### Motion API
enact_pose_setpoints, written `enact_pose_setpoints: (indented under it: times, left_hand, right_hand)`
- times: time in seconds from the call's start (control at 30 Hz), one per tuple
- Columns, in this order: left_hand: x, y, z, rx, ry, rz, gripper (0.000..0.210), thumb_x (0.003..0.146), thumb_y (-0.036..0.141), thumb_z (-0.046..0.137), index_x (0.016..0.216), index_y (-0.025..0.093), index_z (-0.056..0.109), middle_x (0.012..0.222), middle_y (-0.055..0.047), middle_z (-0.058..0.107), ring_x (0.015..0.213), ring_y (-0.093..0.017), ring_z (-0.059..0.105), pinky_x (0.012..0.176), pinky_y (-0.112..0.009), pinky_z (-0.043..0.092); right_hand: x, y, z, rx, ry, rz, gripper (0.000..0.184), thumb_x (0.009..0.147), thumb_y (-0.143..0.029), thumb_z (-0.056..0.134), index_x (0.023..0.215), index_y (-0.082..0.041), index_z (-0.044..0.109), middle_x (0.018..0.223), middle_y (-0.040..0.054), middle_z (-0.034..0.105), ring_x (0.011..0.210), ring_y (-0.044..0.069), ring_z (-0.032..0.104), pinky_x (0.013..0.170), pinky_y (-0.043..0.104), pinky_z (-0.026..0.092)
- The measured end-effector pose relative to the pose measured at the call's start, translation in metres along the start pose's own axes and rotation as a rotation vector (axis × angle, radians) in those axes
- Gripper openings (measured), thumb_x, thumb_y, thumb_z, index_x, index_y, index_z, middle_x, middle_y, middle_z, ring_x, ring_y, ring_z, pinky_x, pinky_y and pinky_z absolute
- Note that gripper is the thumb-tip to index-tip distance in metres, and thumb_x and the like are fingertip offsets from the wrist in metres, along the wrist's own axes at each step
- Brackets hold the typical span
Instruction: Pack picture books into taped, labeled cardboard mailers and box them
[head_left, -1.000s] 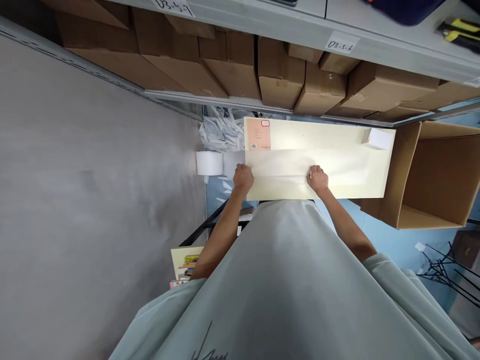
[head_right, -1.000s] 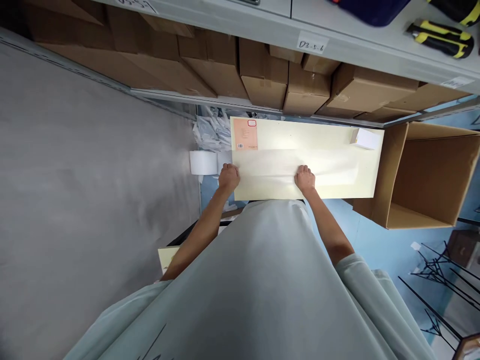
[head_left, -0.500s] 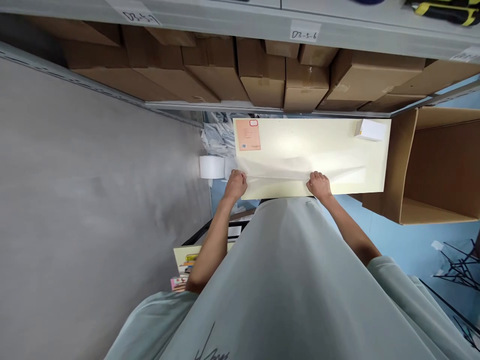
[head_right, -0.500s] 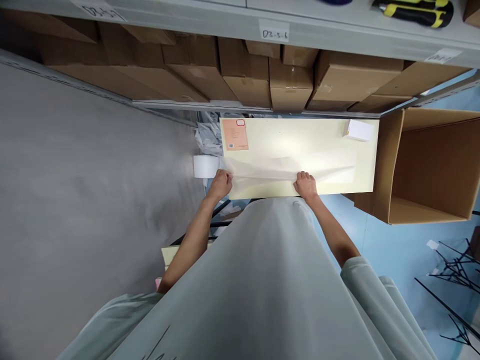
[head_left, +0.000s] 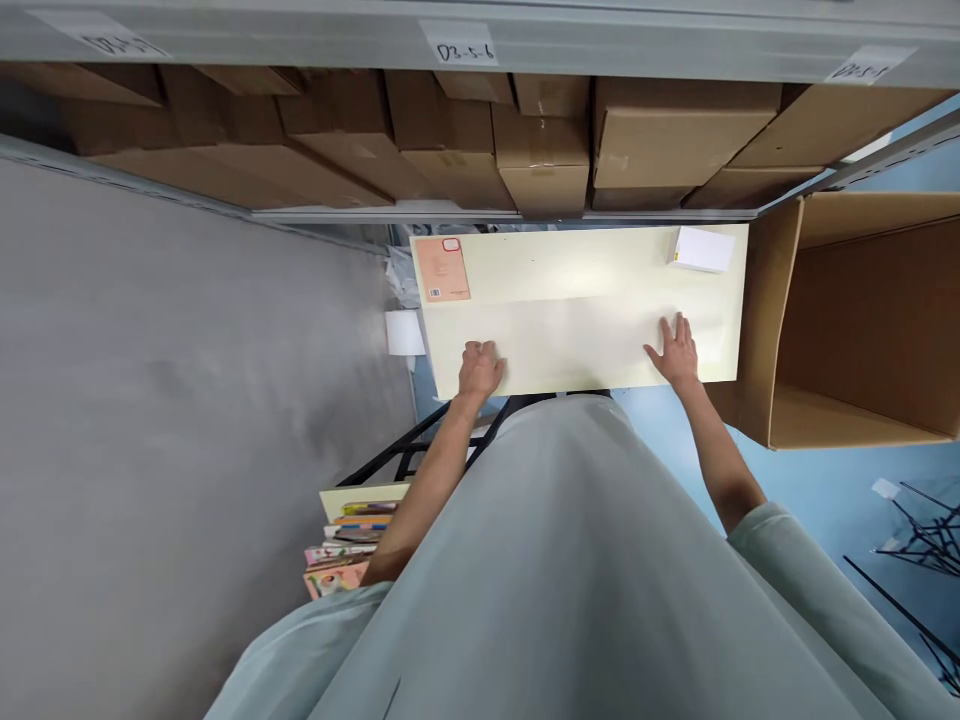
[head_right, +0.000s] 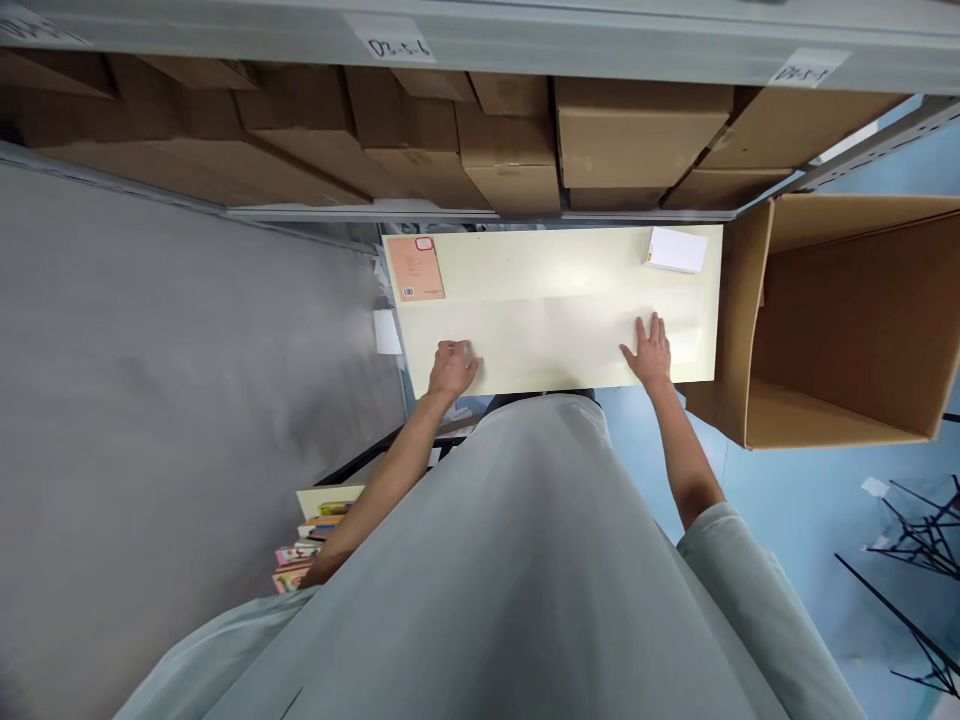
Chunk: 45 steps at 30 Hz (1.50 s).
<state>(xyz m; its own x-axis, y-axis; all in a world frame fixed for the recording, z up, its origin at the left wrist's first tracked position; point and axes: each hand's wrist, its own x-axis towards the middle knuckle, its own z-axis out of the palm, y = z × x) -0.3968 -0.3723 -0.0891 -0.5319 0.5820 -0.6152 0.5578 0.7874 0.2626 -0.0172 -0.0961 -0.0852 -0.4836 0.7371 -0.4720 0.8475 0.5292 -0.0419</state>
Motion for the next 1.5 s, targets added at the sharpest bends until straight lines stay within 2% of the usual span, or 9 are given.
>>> enact_pose_setpoints:
  times: [0.2, 0.4, 0.53, 0.7, 0.93, 1.1, 1.33, 1.4, 1.5]
  left_hand:
    - [-0.018, 0.037, 0.022, 0.021, -0.022, -0.032, 0.057, 0.103, 0.037, 0.061, 0.157, 0.020, 0.054, 0.163, -0.023, 0.043, 0.149, -0.041, 0.053, 0.119, -0.055, 0.055]
    - [-0.011, 0.056, 0.033, -0.096, 0.056, 0.053, 0.041, 0.097, 0.034, 0.068, 0.138, 0.028, 0.067, 0.154, -0.018, 0.051, 0.140, -0.038, 0.058, 0.115, -0.054, 0.058]
    - [0.000, 0.060, 0.028, -0.167, 0.062, 0.093, 0.033, 0.095, 0.032, 0.071, 0.128, 0.026, 0.072, 0.143, -0.017, 0.057, 0.135, -0.037, 0.060, 0.114, -0.053, 0.056]
    - [0.020, 0.042, 0.005, -0.315, 0.030, 0.157, 0.035, 0.099, 0.028, 0.063, 0.132, 0.019, 0.072, 0.135, -0.017, 0.066, 0.120, -0.032, 0.069, 0.116, -0.049, 0.055]
    - [0.067, -0.025, -0.054, -0.443, 0.305, 0.049, 0.040, 0.102, 0.025, 0.058, 0.140, 0.015, 0.067, 0.141, -0.018, 0.066, 0.127, -0.031, 0.068, 0.117, -0.045, 0.053]
    - [0.106, -0.067, -0.086, -0.519, 0.388, -0.095, 0.036, 0.099, 0.024, 0.060, 0.135, 0.021, 0.067, 0.145, -0.016, 0.065, 0.133, -0.030, 0.067, 0.120, -0.044, 0.052]
    - [0.138, -0.076, -0.097, -0.645, 0.276, -0.277, 0.024, 0.093, 0.031, 0.069, 0.115, 0.021, 0.068, 0.116, -0.011, 0.077, 0.102, -0.026, 0.075, 0.098, -0.039, 0.058]
    - [0.143, -0.074, -0.102, -0.647, 0.239, -0.271, 0.012, 0.095, 0.034, 0.067, 0.096, 0.022, 0.066, 0.092, -0.006, 0.075, 0.091, -0.025, 0.073, 0.086, -0.034, 0.056]
    - [0.141, -0.068, -0.112, -0.653, 0.232, -0.144, 0.026, 0.098, 0.037, 0.065, 0.076, 0.024, 0.058, 0.071, -0.002, 0.065, 0.081, -0.022, 0.068, 0.074, -0.030, 0.049]
  right_hand:
    - [-0.006, 0.060, 0.026, 0.029, 0.017, 0.037, 0.090, 0.108, -0.069, 0.036, 0.181, -0.018, 0.018, 0.189, 0.0196, 0.007, 0.173, 0.043, 0.017, 0.123, 0.061, 0.047]
    - [-0.016, 0.041, 0.015, -0.022, -0.019, 0.139, 0.085, 0.111, -0.058, 0.038, 0.177, -0.007, 0.022, 0.184, 0.0330, 0.016, 0.171, 0.045, 0.022, 0.122, 0.060, 0.047]
    - [-0.002, -0.011, -0.006, 0.038, -0.040, 0.065, 0.078, 0.112, -0.052, 0.040, 0.174, -0.006, 0.029, 0.182, 0.0340, 0.021, 0.171, 0.044, 0.022, 0.122, 0.061, 0.047]
    - [0.019, -0.120, -0.033, 0.162, -0.098, -0.182, 0.074, 0.112, -0.048, 0.047, 0.173, -0.008, 0.035, 0.183, 0.0278, 0.028, 0.171, 0.040, 0.026, 0.130, 0.058, 0.041]
    - [0.056, -0.288, -0.050, 0.390, -0.232, -0.456, 0.070, 0.111, -0.040, 0.053, 0.171, -0.006, 0.042, 0.178, 0.0217, 0.041, 0.165, 0.036, 0.042, 0.135, 0.052, 0.040]
    - [0.086, -0.381, -0.034, 0.451, -0.259, -0.615, 0.064, 0.108, -0.029, 0.056, 0.170, -0.017, 0.046, 0.186, 0.0108, 0.029, 0.170, 0.033, 0.032, 0.137, 0.056, 0.038]
    - [0.102, -0.424, -0.016, 0.453, -0.364, -0.465, 0.069, 0.103, -0.023, 0.056, 0.170, -0.008, 0.043, 0.188, 0.0162, 0.017, 0.174, 0.036, 0.024, 0.135, 0.061, 0.041]
    - [0.104, -0.423, -0.014, 0.513, -0.363, -0.448, 0.068, 0.103, -0.024, 0.056, 0.168, -0.009, 0.046, 0.187, 0.0156, 0.021, 0.174, 0.034, 0.024, 0.136, 0.059, 0.039]
    - [0.109, -0.415, -0.015, 0.633, -0.335, -0.433, 0.065, 0.102, -0.025, 0.058, 0.165, -0.010, 0.050, 0.183, 0.0163, 0.035, 0.170, 0.031, 0.036, 0.138, 0.052, 0.037]
